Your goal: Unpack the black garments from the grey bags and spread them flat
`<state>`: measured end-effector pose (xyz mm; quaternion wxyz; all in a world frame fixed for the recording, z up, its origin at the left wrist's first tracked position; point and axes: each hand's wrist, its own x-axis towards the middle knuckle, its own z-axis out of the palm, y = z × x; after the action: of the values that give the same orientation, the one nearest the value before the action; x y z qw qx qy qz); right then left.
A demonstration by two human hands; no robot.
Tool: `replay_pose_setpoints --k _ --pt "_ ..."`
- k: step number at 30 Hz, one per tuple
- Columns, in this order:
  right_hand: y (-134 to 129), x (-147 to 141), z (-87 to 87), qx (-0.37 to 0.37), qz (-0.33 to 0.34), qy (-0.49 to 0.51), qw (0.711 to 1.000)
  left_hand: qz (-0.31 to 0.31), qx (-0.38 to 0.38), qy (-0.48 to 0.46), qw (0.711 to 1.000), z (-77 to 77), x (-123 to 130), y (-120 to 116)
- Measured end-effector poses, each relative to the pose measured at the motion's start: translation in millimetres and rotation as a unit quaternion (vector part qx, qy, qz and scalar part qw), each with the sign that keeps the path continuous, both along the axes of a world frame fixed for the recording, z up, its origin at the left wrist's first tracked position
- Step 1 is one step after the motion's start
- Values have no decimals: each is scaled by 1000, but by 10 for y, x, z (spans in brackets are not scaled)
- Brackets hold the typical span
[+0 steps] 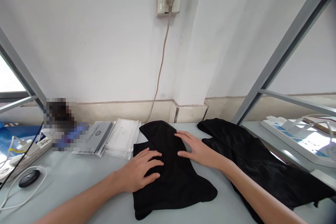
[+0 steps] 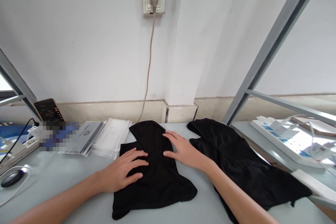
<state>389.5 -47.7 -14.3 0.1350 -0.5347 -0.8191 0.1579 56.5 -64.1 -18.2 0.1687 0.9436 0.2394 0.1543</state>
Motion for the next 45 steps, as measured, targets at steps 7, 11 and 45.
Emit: replay_pose_setpoints --k 7,11,45 --pt "-44 -151 120 -7 -142 -61 988 6 -12 7 1000 24 4 -42" --pt "-237 -182 286 -74 -96 -62 991 6 -28 34 999 24 6 -71" --pt "317 81 79 -66 -184 19 981 6 -28 36 999 71 42 -85"
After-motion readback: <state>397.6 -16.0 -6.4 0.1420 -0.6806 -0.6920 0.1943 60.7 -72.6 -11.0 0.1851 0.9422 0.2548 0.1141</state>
